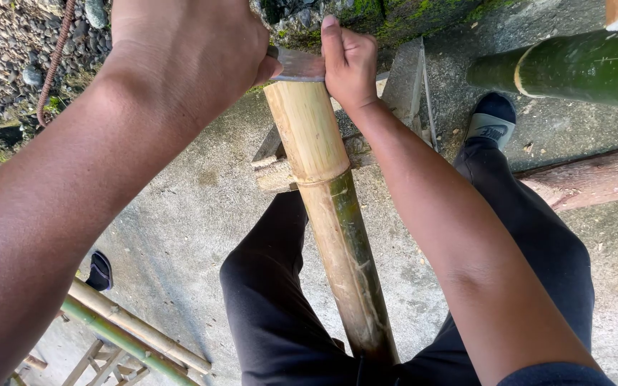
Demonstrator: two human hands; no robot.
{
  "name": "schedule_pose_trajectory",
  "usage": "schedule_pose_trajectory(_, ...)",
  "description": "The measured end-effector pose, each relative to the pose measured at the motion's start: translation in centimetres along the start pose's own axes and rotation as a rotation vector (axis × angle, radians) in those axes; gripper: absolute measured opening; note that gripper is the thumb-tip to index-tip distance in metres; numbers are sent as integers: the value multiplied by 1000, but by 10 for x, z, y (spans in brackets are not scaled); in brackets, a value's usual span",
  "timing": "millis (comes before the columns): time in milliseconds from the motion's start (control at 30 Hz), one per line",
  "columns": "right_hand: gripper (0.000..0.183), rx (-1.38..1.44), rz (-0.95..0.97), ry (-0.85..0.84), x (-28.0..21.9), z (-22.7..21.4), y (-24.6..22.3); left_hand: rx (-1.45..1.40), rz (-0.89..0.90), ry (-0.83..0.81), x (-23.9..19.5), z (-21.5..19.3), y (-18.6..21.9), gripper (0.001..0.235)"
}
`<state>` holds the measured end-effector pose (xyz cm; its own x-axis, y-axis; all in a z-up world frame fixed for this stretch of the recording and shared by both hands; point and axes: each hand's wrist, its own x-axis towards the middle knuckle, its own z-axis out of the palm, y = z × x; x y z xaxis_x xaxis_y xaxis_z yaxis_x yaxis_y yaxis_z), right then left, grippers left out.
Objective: Carve a circular groove into a bamboo pole using a knife
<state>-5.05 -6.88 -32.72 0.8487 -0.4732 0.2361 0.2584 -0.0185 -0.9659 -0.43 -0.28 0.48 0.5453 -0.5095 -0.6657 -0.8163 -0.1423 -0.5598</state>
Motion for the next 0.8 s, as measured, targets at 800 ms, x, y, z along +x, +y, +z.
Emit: schedule_pose_trajectory(800,52,-73,-113,10,9,-4,-11,-102,-34,44,-6,16,-5,61)
